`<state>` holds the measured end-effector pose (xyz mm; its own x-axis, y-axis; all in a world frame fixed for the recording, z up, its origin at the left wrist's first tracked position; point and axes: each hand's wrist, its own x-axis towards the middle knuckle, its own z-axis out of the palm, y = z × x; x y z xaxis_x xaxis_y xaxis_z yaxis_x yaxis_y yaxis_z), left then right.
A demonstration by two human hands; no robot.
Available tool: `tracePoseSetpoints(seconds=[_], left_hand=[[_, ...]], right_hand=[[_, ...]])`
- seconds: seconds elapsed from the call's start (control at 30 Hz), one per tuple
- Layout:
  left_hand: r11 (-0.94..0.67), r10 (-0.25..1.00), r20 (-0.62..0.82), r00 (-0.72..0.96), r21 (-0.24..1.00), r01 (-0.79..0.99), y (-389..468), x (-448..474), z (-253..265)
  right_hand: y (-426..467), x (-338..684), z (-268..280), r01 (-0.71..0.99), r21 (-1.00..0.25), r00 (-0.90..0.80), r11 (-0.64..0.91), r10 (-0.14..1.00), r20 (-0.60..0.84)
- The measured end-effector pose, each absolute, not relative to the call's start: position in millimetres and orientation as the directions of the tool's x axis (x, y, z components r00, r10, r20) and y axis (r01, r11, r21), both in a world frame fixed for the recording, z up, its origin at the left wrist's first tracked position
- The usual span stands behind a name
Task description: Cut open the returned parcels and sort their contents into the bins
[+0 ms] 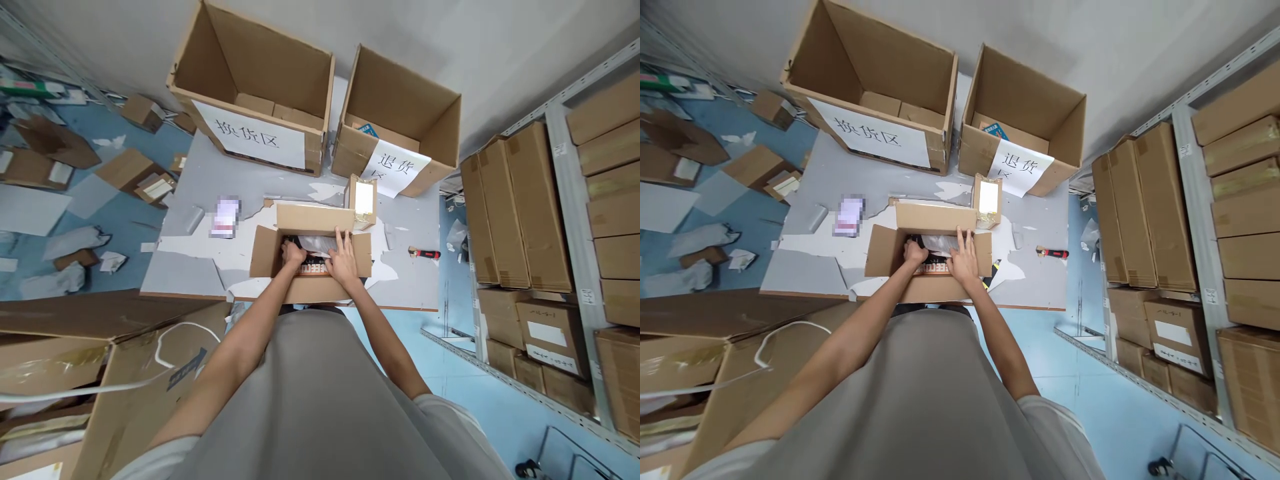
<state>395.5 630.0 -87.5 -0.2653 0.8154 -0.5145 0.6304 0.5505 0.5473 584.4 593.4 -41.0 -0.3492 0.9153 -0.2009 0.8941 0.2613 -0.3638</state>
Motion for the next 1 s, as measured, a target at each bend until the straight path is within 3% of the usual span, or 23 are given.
tracePoseSetpoints(seconds=[0.1, 0.27, 0.43, 0.53, 0.63, 0.73, 0.87, 1.0], left_hand=[[0.517, 0.832, -0.489, -0.263, 0.509, 0.688, 616.7, 395.0, -67.6], [0.259, 0.937, -0.345, -0.050, 0.594, 0.762, 587.7, 380.9, -22.7], [-0.147, 0.973, -0.043, 0.225, 0.637, 0.756, 570.3, 358.4, 27.0], [-0.340, 0.929, 0.134, 0.346, 0.680, 0.650, 570.5, 344.8, 63.8], [-0.406, 0.908, 0.258, 0.329, 0.732, 0.547, 577.1, 330.6, 104.9], [-0.407, 0.913, 0.345, 0.217, 0.785, 0.468, 588.0, 314.8, 141.6], [-0.418, 0.908, 0.397, 0.133, 0.832, 0.365, 603.7, 297.4, 176.7], [-0.478, 0.878, 0.444, 0.176, 0.805, 0.352, 617.1, 294.1, 205.0]], right_hand=[[594.9, 584.2, -39.3, 0.910, -0.338, -0.326, 0.240, 0.918, -0.226], [606.1, 592.8, -33.1, 0.921, -0.356, -0.245, 0.158, 0.945, -0.215], [630.0, 607.4, -18.4, 0.868, -0.496, -0.135, 0.014, 0.969, -0.209], [644.6, 608.9, -8.8, 0.804, -0.595, -0.235, 0.018, 0.928, -0.289], [653.7, 602.9, -0.3, 0.766, -0.637, -0.353, 0.083, 0.883, -0.309], [655.6, 602.0, 17.6, 0.651, -0.758, -0.373, 0.033, 0.884, -0.282], [641.6, 618.4, 74.7, 0.377, -0.926, -0.243, 0.003, 0.965, -0.096], [611.6, 616.9, 141.6, 0.387, -0.904, -0.267, 0.183, 0.960, 0.080]])
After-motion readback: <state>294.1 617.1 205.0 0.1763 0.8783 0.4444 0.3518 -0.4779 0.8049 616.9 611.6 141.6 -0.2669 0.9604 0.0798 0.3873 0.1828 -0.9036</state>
